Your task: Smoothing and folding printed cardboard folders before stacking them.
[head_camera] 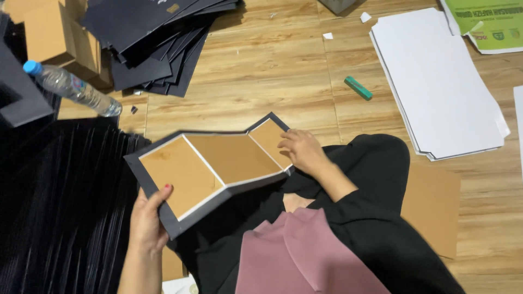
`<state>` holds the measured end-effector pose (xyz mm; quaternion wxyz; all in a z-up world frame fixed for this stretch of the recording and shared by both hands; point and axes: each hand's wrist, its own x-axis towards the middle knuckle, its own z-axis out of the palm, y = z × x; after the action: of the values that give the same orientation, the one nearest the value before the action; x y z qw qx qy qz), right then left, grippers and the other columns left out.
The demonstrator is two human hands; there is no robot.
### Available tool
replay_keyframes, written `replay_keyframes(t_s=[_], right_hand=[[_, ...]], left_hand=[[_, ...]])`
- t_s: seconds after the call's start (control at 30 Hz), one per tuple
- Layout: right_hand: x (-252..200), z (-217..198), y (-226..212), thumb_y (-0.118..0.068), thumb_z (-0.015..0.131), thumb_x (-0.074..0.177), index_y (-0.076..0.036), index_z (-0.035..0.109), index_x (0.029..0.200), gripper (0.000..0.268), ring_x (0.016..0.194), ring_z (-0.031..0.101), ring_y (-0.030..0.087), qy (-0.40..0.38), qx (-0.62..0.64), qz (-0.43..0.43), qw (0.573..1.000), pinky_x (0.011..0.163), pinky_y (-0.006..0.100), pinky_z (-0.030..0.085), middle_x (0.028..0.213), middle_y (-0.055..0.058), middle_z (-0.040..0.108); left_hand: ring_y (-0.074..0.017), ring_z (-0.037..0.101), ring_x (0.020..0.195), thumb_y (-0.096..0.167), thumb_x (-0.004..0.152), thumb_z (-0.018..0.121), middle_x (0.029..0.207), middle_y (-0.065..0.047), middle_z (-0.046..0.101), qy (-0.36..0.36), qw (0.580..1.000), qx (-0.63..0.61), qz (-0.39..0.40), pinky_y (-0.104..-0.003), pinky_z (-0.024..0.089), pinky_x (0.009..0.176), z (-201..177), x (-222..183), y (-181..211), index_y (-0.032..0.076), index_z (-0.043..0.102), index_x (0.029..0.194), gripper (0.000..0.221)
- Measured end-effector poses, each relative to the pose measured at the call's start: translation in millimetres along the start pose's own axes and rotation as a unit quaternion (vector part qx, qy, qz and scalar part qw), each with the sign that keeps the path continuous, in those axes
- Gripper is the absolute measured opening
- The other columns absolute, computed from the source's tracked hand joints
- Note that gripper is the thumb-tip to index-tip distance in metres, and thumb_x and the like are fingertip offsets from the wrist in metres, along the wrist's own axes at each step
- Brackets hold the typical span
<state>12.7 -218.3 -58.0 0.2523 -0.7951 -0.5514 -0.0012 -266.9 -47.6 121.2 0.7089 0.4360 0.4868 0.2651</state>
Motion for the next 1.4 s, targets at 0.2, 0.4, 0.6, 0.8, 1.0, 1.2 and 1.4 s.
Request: replay_keyframes(t_s=[0.2, 0.4, 0.6, 0.8, 1.0, 1.2, 1.4], right_hand=[[-6.6, -60.4, -37.6, -0.04, 0.073, 0.059, -0.016, 0.032, 0.135, 0.09, 0.128, 0.031, 0.031, -0.227, 0.173, -0.057, 0.957, 0.103, 0.042, 0.021, 0.138, 0.016, 0.034], [-3.1, -32.1, -20.5, 0.009, 0.043, 0.059, -0.022, 0.056, 0.118, 0.068, 0.106, 0.057, 0.021, 0.053, 0.081, -0.02, 0.995, 0.083, 0.028, 0.047, 0.116, 0.0, 0.06], [64.1, -165.7, -12.4, 0.002, 0.066, 0.069, -0.018, 0.064, 0.101, 0.037, 0.077, 0.062, 0.022, 0.161, -0.006, -0.088, 0.983, 0.065, 0.033, 0.046, 0.087, 0.003, 0.066], [98.3, -173.6, 11.4, -0.015, 0.063, 0.076, -0.029, 0.065, 0.099, 0.027, 0.085, 0.063, 0.02, -0.015, -0.198, 0.007, 0.98, 0.074, 0.037, 0.046, 0.083, -0.003, 0.066], [95.4, -85.4, 64.3, -0.026, 0.06, 0.079, -0.026, 0.062, 0.101, 0.022, 0.084, 0.064, 0.023, -0.112, -0.158, 0.047, 0.98, 0.072, 0.04, 0.047, 0.083, 0.001, 0.066], [120.3, -95.3, 62.5, -0.016, 0.061, 0.078, -0.025, 0.057, 0.108, 0.032, 0.085, 0.062, 0.025, -0.185, -0.17, 0.071, 0.965, 0.075, 0.037, 0.046, 0.085, 0.002, 0.064], [118.6, -129.4, 68.4, -0.007, 0.051, 0.084, -0.029, 0.059, 0.106, 0.032, 0.104, 0.053, 0.016, -0.036, -0.074, 0.059, 0.995, 0.087, 0.031, 0.039, 0.101, -0.004, 0.057]], left_hand=[[-0.0143, 0.061, 0.077, 0.006, 0.075, 0.057, 0.083, 0.0, 0.06, 0.004, 0.994, -0.108, -0.019, -0.029, 0.053, 0.072, -20.4, 29.5, 2.5, 0.014, 0.057, 0.097, 0.023], [-0.0118, 0.061, 0.084, 0.011, 0.076, 0.056, 0.096, 0.001, 0.062, -0.016, 1.0, 0.005, 0.017, -0.025, 0.051, 0.071, -2.9, 27.6, 37.2, 0.017, 0.056, 0.103, 0.028], [-0.0168, 0.065, 0.07, 0.015, 0.077, 0.058, 0.09, -0.008, 0.068, -0.112, 0.97, -0.101, -0.191, -0.016, 0.054, 0.052, -38.0, 106.7, 61.1, 0.005, 0.058, 0.101, 0.026], [-0.0279, 0.067, 0.072, 0.014, 0.077, 0.053, 0.085, -0.021, 0.061, -0.107, 0.957, -0.11, -0.245, -0.033, 0.06, 0.064, 5.3, 146.5, 35.9, -0.006, 0.052, 0.097, 0.027], [-0.0362, 0.064, 0.083, 0.015, 0.087, 0.043, 0.092, -0.025, 0.057, -0.095, 0.938, -0.133, -0.304, -0.041, 0.057, 0.068, 12.1, 225.7, -26.6, -0.007, 0.048, 0.101, 0.026], [-0.0367, 0.063, 0.091, 0.022, 0.087, 0.044, 0.106, -0.028, 0.057, -0.123, 0.933, -0.113, -0.319, -0.043, 0.056, 0.073, -6.2, 290.4, -59.1, -0.005, 0.051, 0.104, 0.033], [-0.0159, 0.051, 0.091, 0.005, 0.081, 0.051, 0.085, 0.002, 0.044, -0.19, 0.975, 0.031, -0.111, -0.052, 0.046, 0.085, 49.5, 219.6, 36.7, 0.003, 0.053, 0.113, 0.032]])
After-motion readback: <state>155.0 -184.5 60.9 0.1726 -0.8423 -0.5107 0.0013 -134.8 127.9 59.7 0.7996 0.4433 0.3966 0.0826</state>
